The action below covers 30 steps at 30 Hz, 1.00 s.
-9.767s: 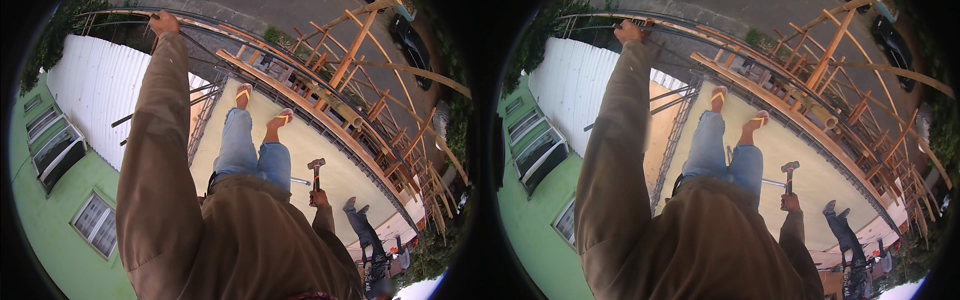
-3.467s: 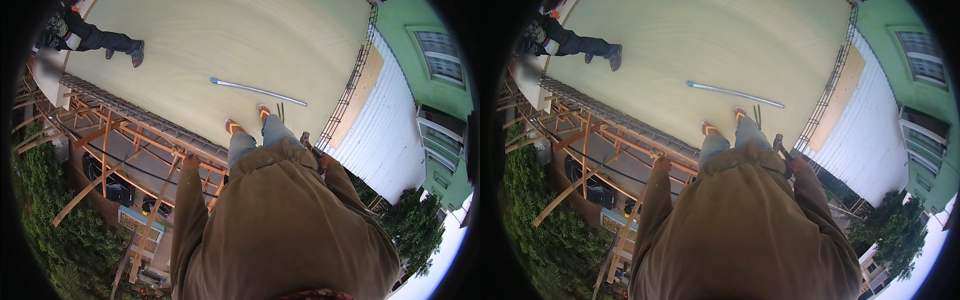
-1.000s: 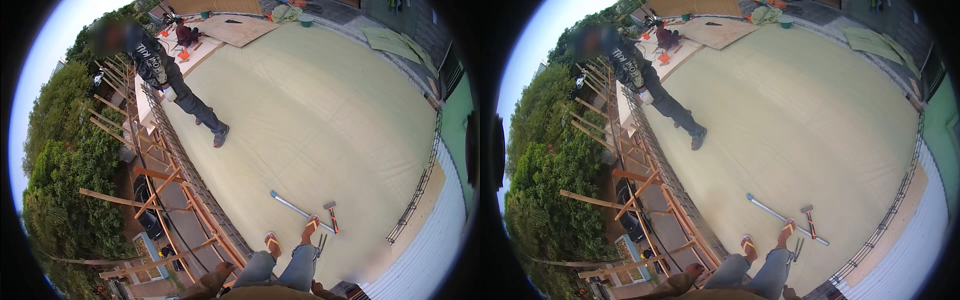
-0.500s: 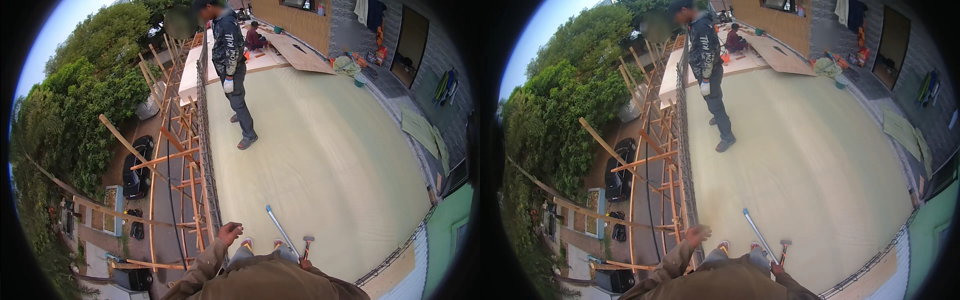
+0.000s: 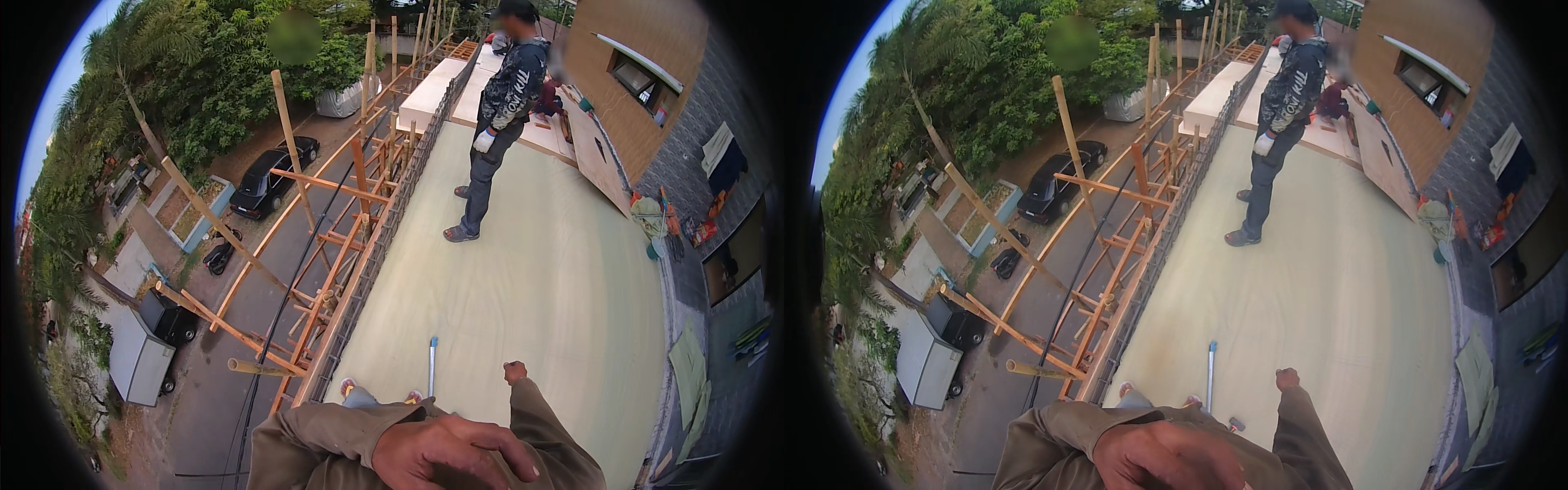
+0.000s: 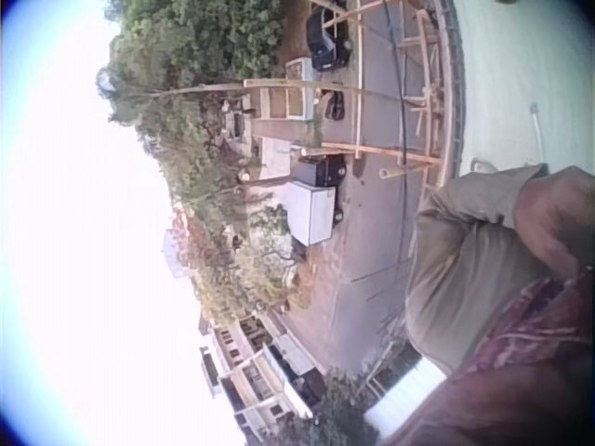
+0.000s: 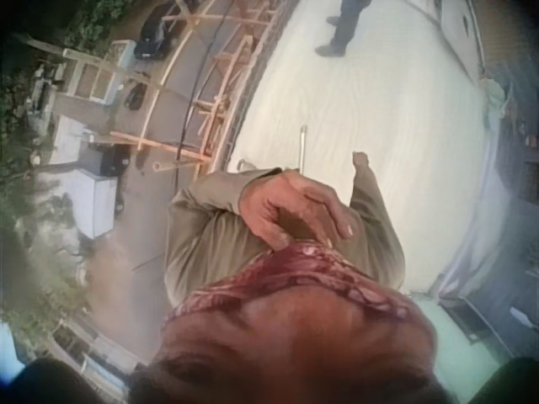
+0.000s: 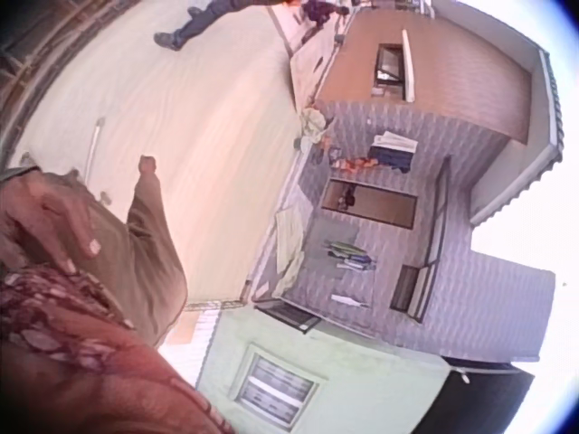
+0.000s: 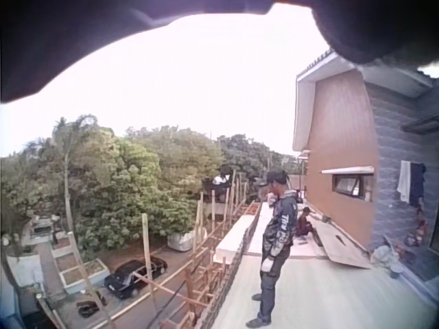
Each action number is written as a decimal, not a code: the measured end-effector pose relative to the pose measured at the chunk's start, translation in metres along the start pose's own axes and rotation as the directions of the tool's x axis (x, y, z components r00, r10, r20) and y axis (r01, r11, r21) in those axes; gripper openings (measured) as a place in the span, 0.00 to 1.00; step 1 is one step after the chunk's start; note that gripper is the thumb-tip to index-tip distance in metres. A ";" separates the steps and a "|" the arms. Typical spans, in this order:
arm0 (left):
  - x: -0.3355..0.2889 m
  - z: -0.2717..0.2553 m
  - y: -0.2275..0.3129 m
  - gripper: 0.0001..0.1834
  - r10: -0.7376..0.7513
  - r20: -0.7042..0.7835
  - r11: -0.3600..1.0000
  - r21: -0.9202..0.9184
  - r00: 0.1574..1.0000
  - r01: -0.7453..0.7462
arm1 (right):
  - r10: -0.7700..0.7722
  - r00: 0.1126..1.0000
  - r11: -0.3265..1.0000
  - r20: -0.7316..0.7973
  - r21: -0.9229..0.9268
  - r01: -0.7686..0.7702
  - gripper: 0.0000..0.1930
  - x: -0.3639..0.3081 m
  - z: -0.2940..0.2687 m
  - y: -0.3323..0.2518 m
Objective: The person walks along the edge of a roof under construction and uses a hammer to secure metal rebar to the wooden formwork. He repeatedly strikes the rebar to adjust its position and ensure it is firmly attached.
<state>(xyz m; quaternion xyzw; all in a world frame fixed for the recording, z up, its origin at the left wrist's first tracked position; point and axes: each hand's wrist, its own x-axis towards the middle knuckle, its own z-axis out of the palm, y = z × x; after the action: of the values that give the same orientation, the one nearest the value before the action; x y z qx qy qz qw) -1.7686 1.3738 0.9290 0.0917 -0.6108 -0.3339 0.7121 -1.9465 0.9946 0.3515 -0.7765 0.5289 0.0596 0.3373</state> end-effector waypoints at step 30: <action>-0.174 -0.088 0.190 0.06 -0.027 -0.497 0.950 0.257 0.867 0.176 | -0.143 0.854 0.875 0.500 -0.340 0.345 0.23 -0.139 0.142 -0.232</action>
<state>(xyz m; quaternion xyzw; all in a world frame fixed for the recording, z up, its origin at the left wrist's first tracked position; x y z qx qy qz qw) -1.6232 1.5957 0.8698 0.3100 -0.4485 -0.2428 0.8024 -1.7693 1.2360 0.4124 -0.8558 0.3031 0.3089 0.2834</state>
